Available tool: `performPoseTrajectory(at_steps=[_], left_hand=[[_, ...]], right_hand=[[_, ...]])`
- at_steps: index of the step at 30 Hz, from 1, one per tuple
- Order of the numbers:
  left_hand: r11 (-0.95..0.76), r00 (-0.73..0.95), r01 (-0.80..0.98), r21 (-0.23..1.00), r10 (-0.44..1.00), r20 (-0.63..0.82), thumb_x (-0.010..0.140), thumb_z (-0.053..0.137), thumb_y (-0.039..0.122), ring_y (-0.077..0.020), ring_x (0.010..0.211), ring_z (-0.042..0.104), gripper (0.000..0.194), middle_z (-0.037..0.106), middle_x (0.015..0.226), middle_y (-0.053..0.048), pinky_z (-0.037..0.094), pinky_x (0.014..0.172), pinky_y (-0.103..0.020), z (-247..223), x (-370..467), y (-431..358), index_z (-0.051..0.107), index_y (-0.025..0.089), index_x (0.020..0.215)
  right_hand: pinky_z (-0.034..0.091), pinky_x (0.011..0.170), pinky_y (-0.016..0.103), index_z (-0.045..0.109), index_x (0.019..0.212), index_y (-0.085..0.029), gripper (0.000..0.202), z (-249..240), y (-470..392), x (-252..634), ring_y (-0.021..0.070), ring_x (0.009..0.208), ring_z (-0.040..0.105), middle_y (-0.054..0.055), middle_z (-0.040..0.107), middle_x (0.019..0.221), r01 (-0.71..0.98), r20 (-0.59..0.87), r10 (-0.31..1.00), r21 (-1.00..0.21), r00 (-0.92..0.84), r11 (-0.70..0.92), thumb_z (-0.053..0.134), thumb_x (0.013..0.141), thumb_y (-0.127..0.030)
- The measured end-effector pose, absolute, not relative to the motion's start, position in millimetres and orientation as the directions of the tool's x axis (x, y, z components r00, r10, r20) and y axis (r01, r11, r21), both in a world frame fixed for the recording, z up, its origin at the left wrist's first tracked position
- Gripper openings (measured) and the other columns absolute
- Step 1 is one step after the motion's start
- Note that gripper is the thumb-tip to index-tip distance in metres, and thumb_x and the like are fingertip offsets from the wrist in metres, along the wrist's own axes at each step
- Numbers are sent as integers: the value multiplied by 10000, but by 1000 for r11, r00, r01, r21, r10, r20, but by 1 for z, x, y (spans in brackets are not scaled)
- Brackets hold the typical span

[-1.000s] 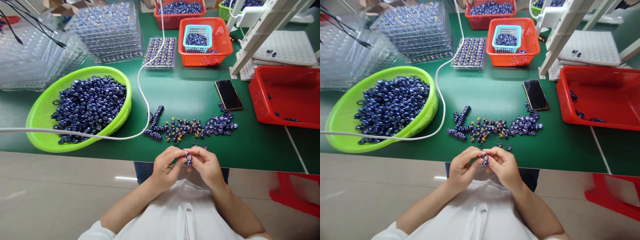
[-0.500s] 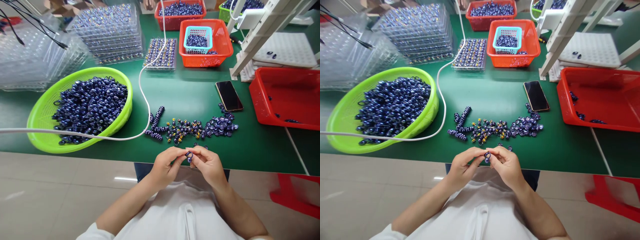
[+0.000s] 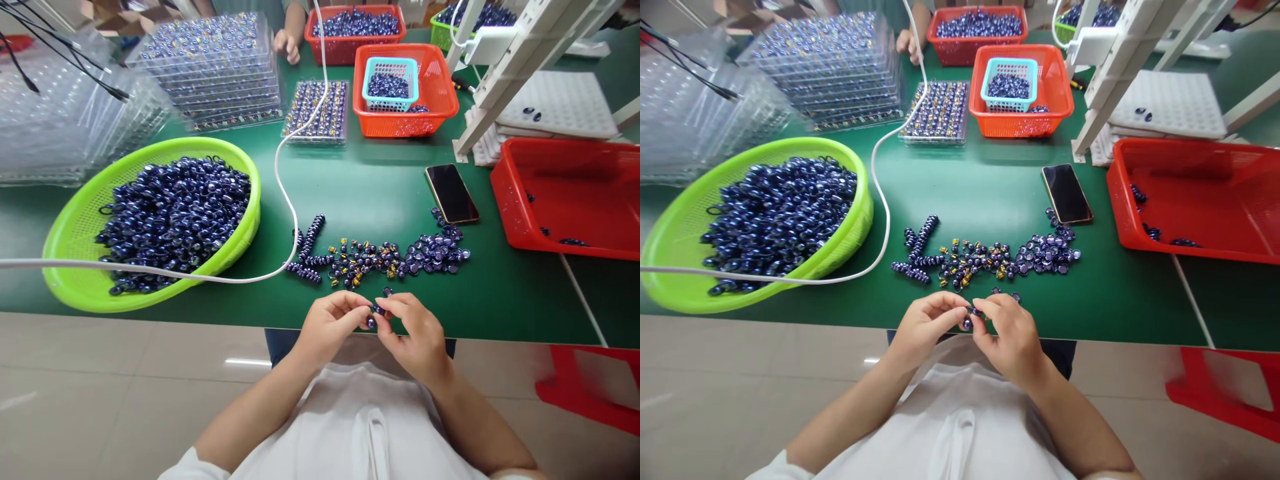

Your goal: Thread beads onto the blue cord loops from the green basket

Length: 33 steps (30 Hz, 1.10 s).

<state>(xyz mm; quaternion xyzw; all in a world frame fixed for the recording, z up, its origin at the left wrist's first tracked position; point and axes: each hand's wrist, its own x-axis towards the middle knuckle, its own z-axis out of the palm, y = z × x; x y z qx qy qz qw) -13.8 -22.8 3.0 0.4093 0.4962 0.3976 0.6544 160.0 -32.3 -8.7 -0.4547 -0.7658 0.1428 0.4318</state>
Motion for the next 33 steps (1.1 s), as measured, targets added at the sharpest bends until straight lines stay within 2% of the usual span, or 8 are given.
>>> performPoseTrajectory(at_steps=[3,6,9,12,14,18,22,33], left_hand=[[529,313,-288,798,840,-443,748,792,283,-123,589,654,191,712,688,-29,545,630,-256,0,-17,-20,719,120,815],[582,362,-313,750,803,-473,746,807,295,-105,581,634,226,701,715,-31,544,643,-259,-3,-18,-21,716,109,837],[510,329,-284,812,847,-417,765,799,301,-130,708,659,286,705,859,-61,559,685,-271,-5,-18,-25,701,125,968],[366,313,-207,907,904,-293,722,836,267,-186,934,656,538,658,1122,-109,579,782,-310,-2,-17,-29,638,183,1215],[272,349,-107,956,911,-220,742,817,255,-209,999,643,571,628,1185,-123,579,841,-343,0,-16,-31,624,205,1278],[136,385,38,990,912,-141,809,746,254,-217,952,662,371,663,1069,-114,578,847,-361,3,-14,-32,698,179,1170],[88,346,69,994,932,-107,814,734,253,-196,835,671,277,687,954,-95,575,777,-325,0,-12,-34,722,163,1076],[167,272,-22,986,950,-154,706,823,361,-191,771,631,327,686,855,-89,519,721,-280,-4,-13,-38,779,159,959]], right_hand=[[577,703,290,604,1188,-208,308,-9,-32,162,167,771,680,73,707,954,503,492,835,-672,-246,544,619,889,-136],[576,745,306,611,1187,-193,267,-10,-30,165,193,862,690,84,722,969,485,476,821,-662,-317,571,578,924,-156],[571,719,313,608,1169,-182,231,-11,-29,167,198,832,692,87,726,935,515,474,802,-615,-362,596,544,948,-172],[562,676,308,599,1121,-171,183,-11,-29,167,193,779,684,91,719,885,509,468,779,-590,-418,627,521,956,-166],[559,666,310,593,1103,-172,176,-12,-30,167,193,759,682,92,717,866,492,473,761,-581,-445,649,499,955,-156],[541,643,308,583,1085,-169,186,-14,-32,165,198,728,676,93,709,838,496,496,737,-546,-458,676,476,937,-133],[518,607,297,577,1083,-172,191,-18,-34,164,190,675,656,79,700,795,492,522,725,-532,-450,689,478,924,-137],[550,587,307,600,1102,-168,229,-23,-39,156,197,671,694,75,716,781,447,606,709,-555,-360,702,480,916,-110]])
